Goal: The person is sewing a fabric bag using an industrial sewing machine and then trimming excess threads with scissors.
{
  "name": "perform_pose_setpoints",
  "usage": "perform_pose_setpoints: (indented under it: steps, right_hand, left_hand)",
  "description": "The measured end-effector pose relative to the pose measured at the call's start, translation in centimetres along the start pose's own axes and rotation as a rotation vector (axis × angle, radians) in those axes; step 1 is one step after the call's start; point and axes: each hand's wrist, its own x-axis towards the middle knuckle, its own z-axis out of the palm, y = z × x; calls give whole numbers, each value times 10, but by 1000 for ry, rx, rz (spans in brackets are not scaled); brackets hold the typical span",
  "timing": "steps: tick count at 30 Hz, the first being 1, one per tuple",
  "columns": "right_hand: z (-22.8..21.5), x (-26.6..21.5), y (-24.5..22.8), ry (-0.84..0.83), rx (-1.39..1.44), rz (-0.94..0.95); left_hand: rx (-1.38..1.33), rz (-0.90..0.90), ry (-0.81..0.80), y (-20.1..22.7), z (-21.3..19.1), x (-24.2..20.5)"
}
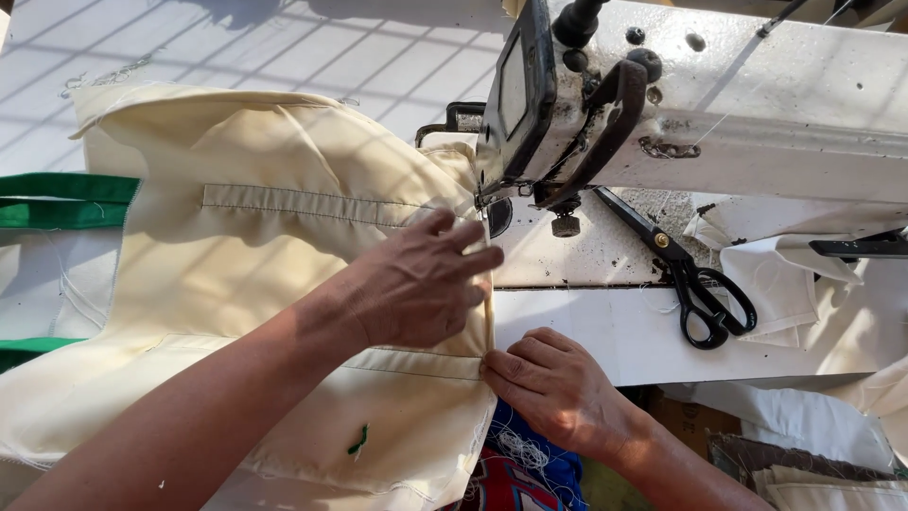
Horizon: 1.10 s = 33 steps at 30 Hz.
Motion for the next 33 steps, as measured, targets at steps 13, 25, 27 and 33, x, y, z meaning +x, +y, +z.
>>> perform_pose_setpoints:
  steps: [13, 25, 27, 33]
  right_hand:
    - [-3, -2, 0, -40, -114, 0]
    - [13, -19, 1, -89, -17, 28]
    - [12, -17, 1, -88, -14, 26]
    - [1, -22, 11, -118, 13, -3]
  left_hand:
    - [-57, 88, 315, 6, 10, -15]
    - [44, 46, 336, -10, 27, -8]
    - [-5, 34, 388, -8, 31, -12]
    - [-144, -30, 490, 3, 36, -8]
